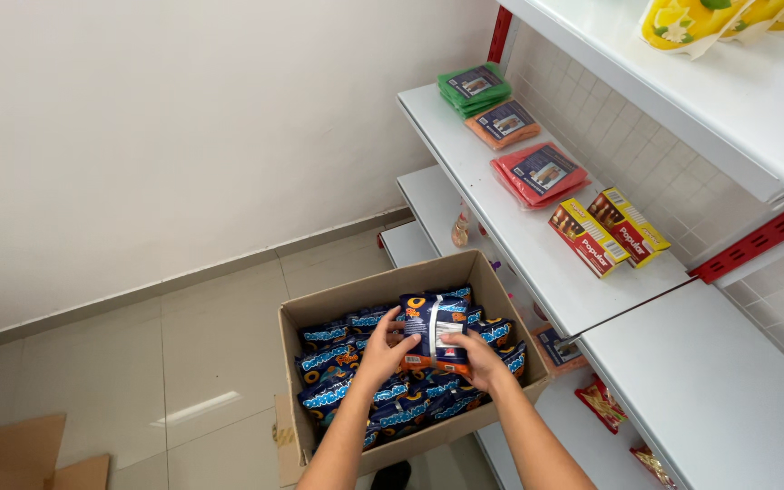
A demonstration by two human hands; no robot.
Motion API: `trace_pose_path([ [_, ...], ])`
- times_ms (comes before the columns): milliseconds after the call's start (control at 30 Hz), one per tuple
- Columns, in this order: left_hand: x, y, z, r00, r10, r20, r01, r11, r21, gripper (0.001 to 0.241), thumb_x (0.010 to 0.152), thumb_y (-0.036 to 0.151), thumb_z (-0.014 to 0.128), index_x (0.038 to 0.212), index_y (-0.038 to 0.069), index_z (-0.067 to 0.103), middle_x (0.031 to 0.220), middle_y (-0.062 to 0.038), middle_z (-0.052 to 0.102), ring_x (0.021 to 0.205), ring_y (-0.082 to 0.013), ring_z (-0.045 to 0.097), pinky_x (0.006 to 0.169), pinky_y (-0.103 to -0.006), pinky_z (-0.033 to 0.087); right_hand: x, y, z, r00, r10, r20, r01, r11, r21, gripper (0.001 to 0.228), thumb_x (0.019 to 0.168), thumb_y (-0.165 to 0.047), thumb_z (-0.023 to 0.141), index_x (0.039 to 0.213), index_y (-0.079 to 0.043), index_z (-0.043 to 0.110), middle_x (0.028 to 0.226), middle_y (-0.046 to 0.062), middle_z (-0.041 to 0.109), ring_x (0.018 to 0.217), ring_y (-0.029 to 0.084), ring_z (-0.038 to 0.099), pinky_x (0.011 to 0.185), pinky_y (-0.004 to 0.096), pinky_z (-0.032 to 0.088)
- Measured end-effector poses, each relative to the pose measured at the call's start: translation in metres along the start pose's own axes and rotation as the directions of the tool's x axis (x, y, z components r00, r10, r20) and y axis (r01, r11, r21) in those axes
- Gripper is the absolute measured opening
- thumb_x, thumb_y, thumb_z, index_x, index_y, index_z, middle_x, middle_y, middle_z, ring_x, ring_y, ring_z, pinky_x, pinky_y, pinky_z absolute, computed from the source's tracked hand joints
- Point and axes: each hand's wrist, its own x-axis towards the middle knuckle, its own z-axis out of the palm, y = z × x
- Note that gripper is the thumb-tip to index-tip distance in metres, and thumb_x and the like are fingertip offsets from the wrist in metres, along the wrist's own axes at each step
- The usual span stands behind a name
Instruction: The person picks up snack bags from a cardboard box on the floor and places them onto a store shelf, arranging them in neat rows.
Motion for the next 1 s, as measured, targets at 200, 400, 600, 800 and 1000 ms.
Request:
trace_pose_path([
  [200,0.003,0.0,0.002,0.993,-0.069,0.093,0.083,0.986,-0.148,0.078,0.083,0.029,0.089,0.148,0.004,0.054,0.124,-0.018,0.071,0.111,-0.0255,0.069,0.093,-0.04,0.06,-0.021,-0.014,-0.001,0.978,-0.092,0.185,0.07,0.99,0.124,0.084,0.071,-0.013,0.081,0.15,-0.013,0.051,0.134,0.021,0.064,0.121,0.042,0.063,0.094,0.054,0.055],
  [400,0.014,-0.023,0.004,0.989,0.044,0.14,-0.011,0.974,-0.225,0.098,0.069,0.013,0.097,0.153,0.004,0.045,0.125,-0.018,0.067,0.1,-0.0234,0.069,0.081,-0.0333,0.061,-0.003,-0.006,-0.018,0.951,-0.244,0.192,0.234,0.97,0.071,0.073,0.063,0.011,0.081,0.13,-0.016,0.067,0.112,0.005,0.072,0.103,0.025,0.068,0.084,0.041,0.059],
  [600,0.021,-0.034,0.01,0.982,0.131,0.138,-0.098,0.969,-0.228,0.098,0.063,0.009,0.1,0.148,0.009,0.051,0.12,-0.01,0.069,0.093,-0.0164,0.068,0.07,-0.0227,0.059,0.009,0.003,-0.029,0.935,-0.272,0.228,0.236,0.956,0.173,0.074,0.057,0.019,0.072,0.125,-0.009,0.069,0.109,0.013,0.075,0.101,0.032,0.071,0.088,0.045,0.056],
  [800,0.025,-0.035,0.013,0.984,0.096,0.149,-0.06,0.971,-0.23,0.098,0.061,0.009,0.101,0.147,0.013,0.054,0.118,-0.01,0.07,0.091,-0.0182,0.07,0.071,-0.0257,0.063,0.008,0.003,-0.029,0.936,-0.268,0.229,0.228,0.956,0.184,0.076,0.058,0.018,0.071,0.13,-0.008,0.065,0.115,0.015,0.074,0.107,0.033,0.069,0.093,0.045,0.054],
  [1000,0.028,-0.027,0.025,0.999,-0.015,-0.034,0.015,1.0,-0.014,0.066,0.088,0.024,0.082,0.145,0.008,0.054,0.137,-0.021,0.056,0.129,-0.038,0.06,0.106,-0.044,0.056,-0.005,-0.013,-0.01,0.902,-0.432,-0.011,0.372,0.789,-0.489,0.096,0.061,-0.031,0.101,0.142,-0.014,0.051,0.127,0.018,0.068,0.125,0.038,0.063,0.103,0.048,0.052],
])
